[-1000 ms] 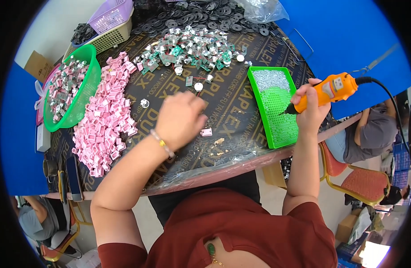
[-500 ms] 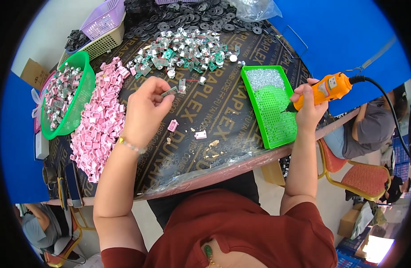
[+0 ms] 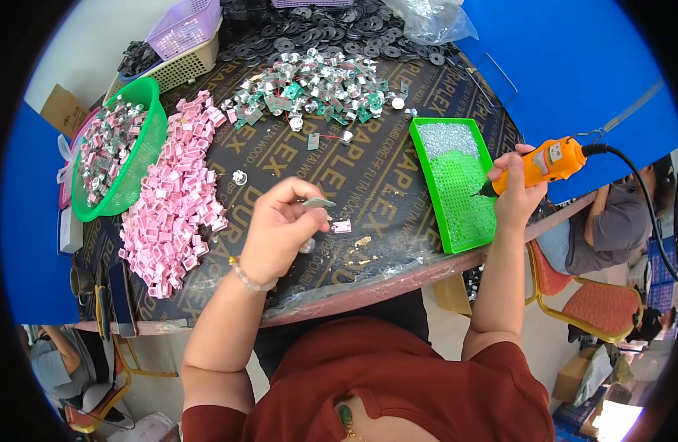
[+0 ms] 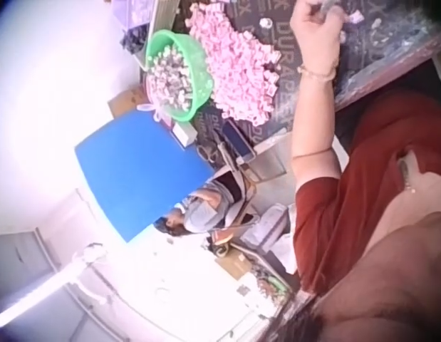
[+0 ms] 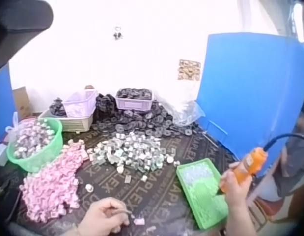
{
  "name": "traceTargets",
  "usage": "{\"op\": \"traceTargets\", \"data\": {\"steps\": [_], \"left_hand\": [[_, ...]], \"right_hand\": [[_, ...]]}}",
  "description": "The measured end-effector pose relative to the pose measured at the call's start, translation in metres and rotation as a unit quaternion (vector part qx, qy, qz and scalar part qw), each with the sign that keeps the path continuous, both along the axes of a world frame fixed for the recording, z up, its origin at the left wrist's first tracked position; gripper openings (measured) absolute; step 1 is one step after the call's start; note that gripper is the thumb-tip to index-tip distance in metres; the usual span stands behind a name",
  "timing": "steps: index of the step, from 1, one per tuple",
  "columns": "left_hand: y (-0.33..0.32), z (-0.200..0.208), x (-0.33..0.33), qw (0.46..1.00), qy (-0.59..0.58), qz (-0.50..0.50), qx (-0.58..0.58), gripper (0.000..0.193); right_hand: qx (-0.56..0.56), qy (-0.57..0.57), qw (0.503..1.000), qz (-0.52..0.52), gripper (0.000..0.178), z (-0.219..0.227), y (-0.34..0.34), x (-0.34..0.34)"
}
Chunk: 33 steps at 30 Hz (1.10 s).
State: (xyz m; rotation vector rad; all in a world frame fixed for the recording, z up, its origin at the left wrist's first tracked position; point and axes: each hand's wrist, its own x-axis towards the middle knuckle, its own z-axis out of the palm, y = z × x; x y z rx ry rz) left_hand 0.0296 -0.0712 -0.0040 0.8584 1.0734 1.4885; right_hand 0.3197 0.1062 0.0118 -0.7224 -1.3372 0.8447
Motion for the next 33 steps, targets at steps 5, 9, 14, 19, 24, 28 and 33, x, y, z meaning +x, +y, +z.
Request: {"op": "traceTargets", "data": {"steps": [5, 9, 14, 19, 24, 28, 33], "left_hand": [[0.000, 0.001, 0.009, 0.999, -0.014, 0.004, -0.039, 0.024], [-0.002, -0.016, 0.007, 0.997, 0.079, 0.004, -0.024, 0.012], [-0.004, -0.011, 0.014, 0.948, 0.313, 0.052, -0.006, 0.024], [-0.004, -0.008, 0.019, 0.872, 0.475, 0.109, 0.039, 0.021], [-0.003, -0.027, 0.013, 0.841, 0.521, 0.095, 0.114, 0.022], [-0.002, -0.024, 0.015, 0.825, 0.548, 0.055, 0.128, 0.021], [-0.006, -0.022, 0.013, 0.790, 0.606, 0.038, 0.086, 0.019]], "right_hand": [[0.012, 0.012, 1.000, -0.009, 0.023, 0.002, -0.003, -0.001], [0.052, 0.075, 0.996, 0.001, 0.025, 0.015, -0.018, -0.006], [0.136, 0.071, 0.985, 0.085, 0.034, 0.031, -0.048, -0.028], [0.102, 0.083, 0.978, 0.162, 0.046, 0.029, -0.073, -0.063], [-0.005, 0.134, 0.947, 0.293, 0.048, 0.021, -0.085, -0.098], [-0.028, 0.127, 0.926, 0.354, 0.041, 0.018, -0.085, -0.114], [-0.042, 0.129, 0.918, 0.372, 0.038, 0.014, -0.082, -0.127]]}}
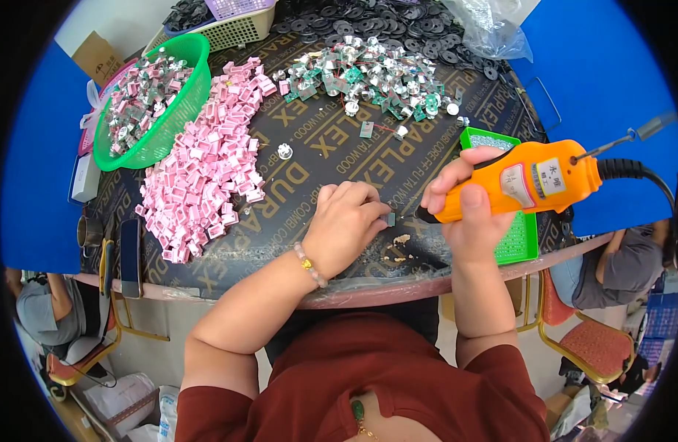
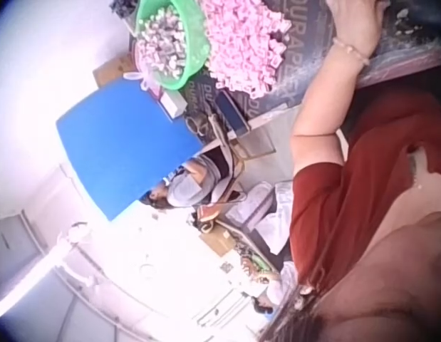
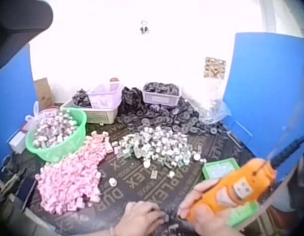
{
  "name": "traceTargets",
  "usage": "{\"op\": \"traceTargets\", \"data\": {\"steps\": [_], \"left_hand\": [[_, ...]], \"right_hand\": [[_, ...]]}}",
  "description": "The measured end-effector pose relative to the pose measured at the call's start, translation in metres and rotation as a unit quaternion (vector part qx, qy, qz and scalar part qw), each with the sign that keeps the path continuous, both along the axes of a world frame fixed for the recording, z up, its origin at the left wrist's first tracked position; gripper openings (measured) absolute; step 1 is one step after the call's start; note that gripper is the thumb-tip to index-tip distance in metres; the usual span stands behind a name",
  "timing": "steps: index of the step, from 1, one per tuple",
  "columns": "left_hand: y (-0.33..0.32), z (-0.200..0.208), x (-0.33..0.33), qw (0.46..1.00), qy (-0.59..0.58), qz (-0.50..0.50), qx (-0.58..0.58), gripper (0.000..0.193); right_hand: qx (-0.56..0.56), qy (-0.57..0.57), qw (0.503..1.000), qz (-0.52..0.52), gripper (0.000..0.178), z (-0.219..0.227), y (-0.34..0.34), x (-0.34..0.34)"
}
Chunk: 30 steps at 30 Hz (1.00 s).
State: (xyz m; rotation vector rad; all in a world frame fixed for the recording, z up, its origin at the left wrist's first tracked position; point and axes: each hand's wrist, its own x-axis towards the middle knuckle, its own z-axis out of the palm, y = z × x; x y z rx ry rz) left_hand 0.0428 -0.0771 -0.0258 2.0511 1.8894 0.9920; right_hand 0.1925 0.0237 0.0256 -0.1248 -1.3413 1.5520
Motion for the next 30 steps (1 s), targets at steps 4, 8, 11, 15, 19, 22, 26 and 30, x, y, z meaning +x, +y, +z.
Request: {"op": "traceTargets", "data": {"steps": [4, 8, 11, 15, 19, 22, 26, 30], "left_hand": [[0.002, -0.004, -0.001, 0.999, 0.041, 0.000, 0.019, 0.020], [0.003, -0.002, 0.000, 0.997, 0.079, 0.008, 0.018, 0.018], [0.003, -0.002, 0.001, 0.996, 0.080, 0.018, 0.030, 0.016], [0.005, -0.004, 0.001, 0.996, 0.081, 0.020, 0.024, 0.017], [0.005, -0.003, 0.001, 0.996, 0.082, 0.019, 0.022, 0.016], [0.005, -0.002, 0.001, 0.997, 0.079, 0.019, 0.019, 0.015], [0.005, -0.002, 0.001, 0.997, 0.076, 0.020, 0.013, 0.015], [0.004, -0.003, 0.001, 0.997, 0.073, 0.022, 0.004, 0.016]], "right_hand": [[-0.008, 0.003, 1.000, -0.003, 0.038, -0.008, 0.002, -0.005], [-0.011, 0.011, 1.000, -0.002, 0.038, -0.014, 0.003, -0.007], [-0.015, 0.012, 1.000, 0.002, 0.038, -0.016, 0.001, -0.008], [-0.013, 0.009, 1.000, -0.003, 0.038, -0.019, 0.001, -0.011], [-0.007, 0.006, 1.000, -0.007, 0.037, -0.020, 0.002, -0.012], [-0.004, 0.005, 1.000, -0.002, 0.037, -0.021, 0.003, -0.013], [-0.009, -0.001, 1.000, 0.002, 0.036, -0.022, 0.003, -0.013], [-0.008, -0.007, 1.000, 0.013, 0.034, -0.021, 0.004, -0.014]]}}
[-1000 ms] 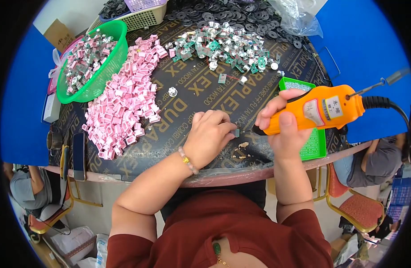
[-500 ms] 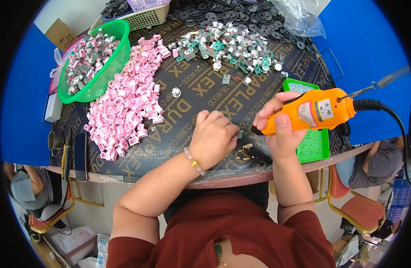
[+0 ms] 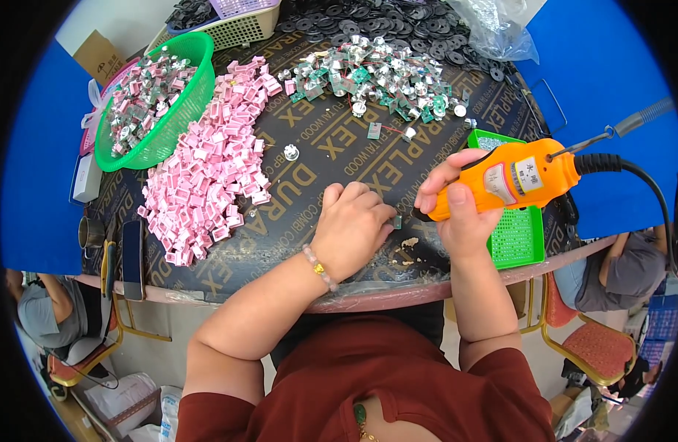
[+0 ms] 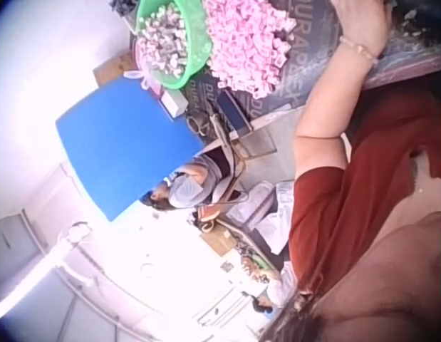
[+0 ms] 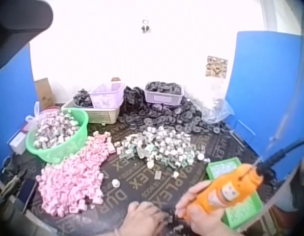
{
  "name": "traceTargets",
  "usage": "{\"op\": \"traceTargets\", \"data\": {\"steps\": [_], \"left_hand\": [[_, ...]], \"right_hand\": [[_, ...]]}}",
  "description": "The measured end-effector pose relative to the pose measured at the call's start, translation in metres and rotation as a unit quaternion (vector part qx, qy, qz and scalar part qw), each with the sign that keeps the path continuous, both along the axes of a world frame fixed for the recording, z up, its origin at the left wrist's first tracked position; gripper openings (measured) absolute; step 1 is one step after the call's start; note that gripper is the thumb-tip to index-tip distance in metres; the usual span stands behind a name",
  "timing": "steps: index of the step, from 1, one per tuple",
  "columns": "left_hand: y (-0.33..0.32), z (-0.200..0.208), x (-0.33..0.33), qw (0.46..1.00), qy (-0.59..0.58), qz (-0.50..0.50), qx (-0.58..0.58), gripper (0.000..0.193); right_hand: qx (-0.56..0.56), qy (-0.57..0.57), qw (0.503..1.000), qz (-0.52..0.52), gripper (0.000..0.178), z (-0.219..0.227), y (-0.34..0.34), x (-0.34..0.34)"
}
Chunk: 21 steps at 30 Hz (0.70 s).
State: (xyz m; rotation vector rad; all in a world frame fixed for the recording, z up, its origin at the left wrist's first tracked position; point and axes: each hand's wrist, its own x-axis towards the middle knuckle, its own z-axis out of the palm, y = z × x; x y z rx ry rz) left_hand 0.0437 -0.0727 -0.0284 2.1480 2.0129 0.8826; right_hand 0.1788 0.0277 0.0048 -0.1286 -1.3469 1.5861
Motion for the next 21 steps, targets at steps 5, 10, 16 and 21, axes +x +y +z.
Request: {"op": "traceTargets", "data": {"steps": [5, 10, 16, 21], "left_hand": [[-0.002, 0.000, 0.001, 1.000, 0.014, -0.002, -0.007, 0.016], [-0.002, -0.008, 0.007, 0.998, 0.051, 0.016, 0.022, 0.013], [0.000, -0.008, 0.010, 0.998, 0.062, 0.016, 0.028, 0.014], [-0.004, -0.013, 0.008, 0.998, 0.052, 0.008, 0.030, 0.022]], "right_hand": [[0.012, -0.066, 0.998, -0.009, 0.030, 0.002, -0.004, -0.005], [0.007, -0.082, 0.997, 0.002, 0.028, 0.002, -0.004, -0.007], [0.009, -0.080, 0.997, 0.013, 0.031, 0.004, -0.001, -0.004], [0.038, 0.026, 0.999, 0.028, 0.037, 0.013, 0.013, 0.013]]}}
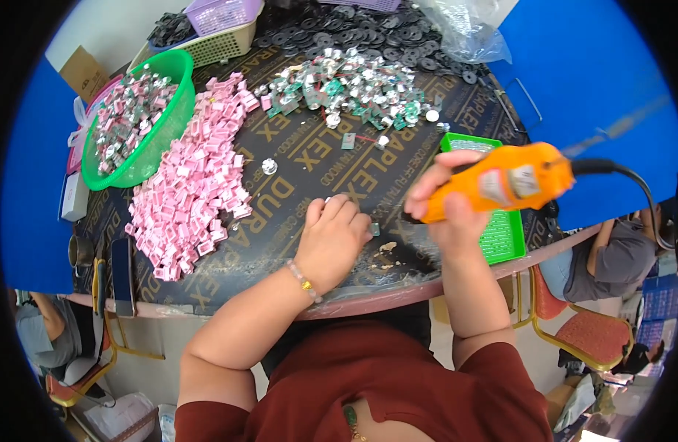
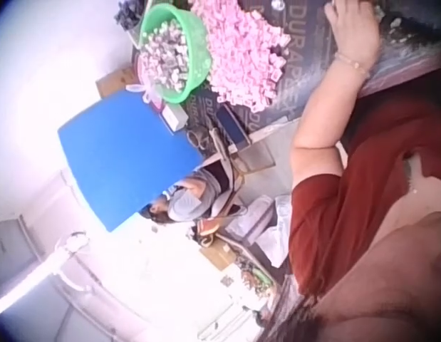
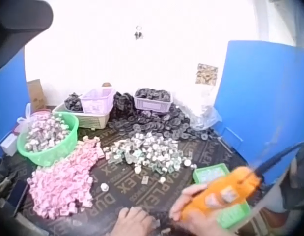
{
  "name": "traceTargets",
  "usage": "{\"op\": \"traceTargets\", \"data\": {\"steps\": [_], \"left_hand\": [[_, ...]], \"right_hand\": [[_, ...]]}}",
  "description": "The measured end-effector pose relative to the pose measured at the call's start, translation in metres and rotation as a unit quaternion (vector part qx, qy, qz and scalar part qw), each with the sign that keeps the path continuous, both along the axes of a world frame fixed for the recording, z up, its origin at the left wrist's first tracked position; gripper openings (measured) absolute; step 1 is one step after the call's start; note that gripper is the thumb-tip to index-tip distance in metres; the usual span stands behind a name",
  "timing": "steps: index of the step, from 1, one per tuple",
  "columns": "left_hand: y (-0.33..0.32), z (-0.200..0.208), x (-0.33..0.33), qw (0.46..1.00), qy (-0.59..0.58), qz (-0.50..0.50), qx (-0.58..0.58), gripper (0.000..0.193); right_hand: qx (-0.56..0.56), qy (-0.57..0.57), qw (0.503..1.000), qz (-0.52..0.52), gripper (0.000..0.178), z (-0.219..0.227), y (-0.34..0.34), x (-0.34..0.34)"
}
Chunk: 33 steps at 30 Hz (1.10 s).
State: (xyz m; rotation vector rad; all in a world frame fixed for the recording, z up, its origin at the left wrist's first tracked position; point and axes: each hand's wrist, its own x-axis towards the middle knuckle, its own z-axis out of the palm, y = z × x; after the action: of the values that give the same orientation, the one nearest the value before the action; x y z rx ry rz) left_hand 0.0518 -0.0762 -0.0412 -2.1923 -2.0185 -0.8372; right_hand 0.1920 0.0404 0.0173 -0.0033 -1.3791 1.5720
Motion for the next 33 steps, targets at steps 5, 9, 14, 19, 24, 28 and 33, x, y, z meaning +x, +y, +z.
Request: {"op": "traceTargets", "data": {"steps": [5, 9, 14, 19, 24, 28, 33], "left_hand": [[0.000, 0.004, 0.008, 1.000, -0.019, -0.017, 0.001, 0.022], [0.001, 0.008, 0.013, 1.000, -0.025, 0.001, 0.001, 0.029], [0.003, 0.010, 0.012, 0.999, -0.028, 0.014, 0.004, 0.032], [0.005, 0.007, 0.012, 1.000, -0.020, 0.018, 0.014, 0.029], [0.004, 0.008, 0.013, 1.000, -0.022, 0.015, 0.012, 0.027], [0.003, 0.005, 0.012, 0.999, -0.028, 0.014, 0.018, 0.026], [0.005, 0.000, 0.010, 0.999, -0.022, 0.018, 0.029, 0.024]], "right_hand": [[0.050, -0.111, 0.955, -0.270, 0.026, 0.030, 0.036, 0.052], [0.024, -0.159, 0.935, -0.315, 0.020, 0.012, 0.065, 0.072], [0.009, -0.125, 0.942, -0.312, 0.022, -0.004, 0.074, 0.081], [0.012, -0.116, 0.947, -0.301, 0.022, -0.005, 0.074, 0.080], [0.013, -0.135, 0.939, -0.316, 0.023, -0.005, 0.073, 0.081], [0.007, -0.097, 0.943, -0.319, 0.025, 0.010, 0.061, 0.082], [0.069, 0.008, 0.976, -0.208, 0.038, 0.032, 0.017, 0.061]]}}
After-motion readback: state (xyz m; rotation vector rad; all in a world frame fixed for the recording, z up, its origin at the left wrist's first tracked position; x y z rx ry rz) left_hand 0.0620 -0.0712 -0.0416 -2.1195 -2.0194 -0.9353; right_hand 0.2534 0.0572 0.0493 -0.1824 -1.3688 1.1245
